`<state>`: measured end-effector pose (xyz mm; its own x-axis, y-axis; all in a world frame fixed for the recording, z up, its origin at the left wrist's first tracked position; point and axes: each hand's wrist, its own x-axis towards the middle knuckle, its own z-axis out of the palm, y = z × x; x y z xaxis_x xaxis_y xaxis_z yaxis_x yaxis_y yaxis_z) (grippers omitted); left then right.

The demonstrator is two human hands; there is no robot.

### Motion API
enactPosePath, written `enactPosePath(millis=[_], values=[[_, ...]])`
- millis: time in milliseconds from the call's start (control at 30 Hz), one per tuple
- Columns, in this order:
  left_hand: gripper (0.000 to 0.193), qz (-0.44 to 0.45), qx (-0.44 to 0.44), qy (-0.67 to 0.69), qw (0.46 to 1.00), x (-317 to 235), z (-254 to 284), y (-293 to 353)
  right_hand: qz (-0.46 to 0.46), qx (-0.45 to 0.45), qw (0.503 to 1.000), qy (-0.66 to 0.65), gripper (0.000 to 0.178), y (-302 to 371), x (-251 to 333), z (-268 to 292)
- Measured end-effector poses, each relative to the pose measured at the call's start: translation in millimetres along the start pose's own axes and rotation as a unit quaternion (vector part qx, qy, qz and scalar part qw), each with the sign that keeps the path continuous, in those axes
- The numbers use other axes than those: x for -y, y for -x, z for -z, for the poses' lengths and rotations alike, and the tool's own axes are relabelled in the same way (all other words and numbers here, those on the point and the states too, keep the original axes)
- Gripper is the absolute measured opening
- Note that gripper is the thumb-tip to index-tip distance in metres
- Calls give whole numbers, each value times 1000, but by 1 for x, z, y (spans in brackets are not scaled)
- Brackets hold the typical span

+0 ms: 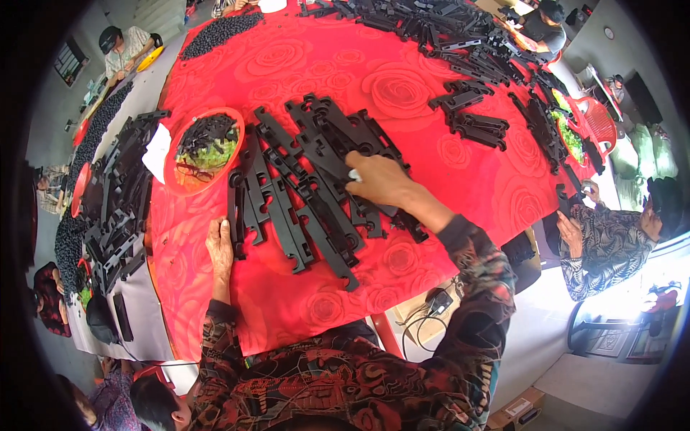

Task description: The person arranges black plastic frames on a table, cleans a pair of glasses with a wipe, and assembles level tools by inserting vials into the frames by hand.

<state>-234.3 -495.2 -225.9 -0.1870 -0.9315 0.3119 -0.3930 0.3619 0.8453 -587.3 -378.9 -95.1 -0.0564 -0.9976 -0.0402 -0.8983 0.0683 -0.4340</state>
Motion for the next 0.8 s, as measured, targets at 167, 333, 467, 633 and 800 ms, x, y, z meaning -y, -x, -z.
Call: enactPosePath(millis=[167, 333, 467, 633, 800], values=[[24, 17, 11, 12, 1000, 6, 1, 0, 32, -40, 998, -35, 29, -31, -27, -26], [25, 44, 11, 7, 999, 9, 9, 0, -93, -198, 976, -17, 22, -21, -113, 8], [22, 40, 15, 24, 999, 5, 4, 0, -172, -217, 947, 165, 37, 3, -255, 33], [19, 66, 4, 34, 997, 8, 5, 3, -269, -80, 884, 374, 49, 2, -329, 64], [15, 82, -5, -28, 996, -7, 7, 3, -270, 1, 903, 334, 71, -16, -344, 62]])
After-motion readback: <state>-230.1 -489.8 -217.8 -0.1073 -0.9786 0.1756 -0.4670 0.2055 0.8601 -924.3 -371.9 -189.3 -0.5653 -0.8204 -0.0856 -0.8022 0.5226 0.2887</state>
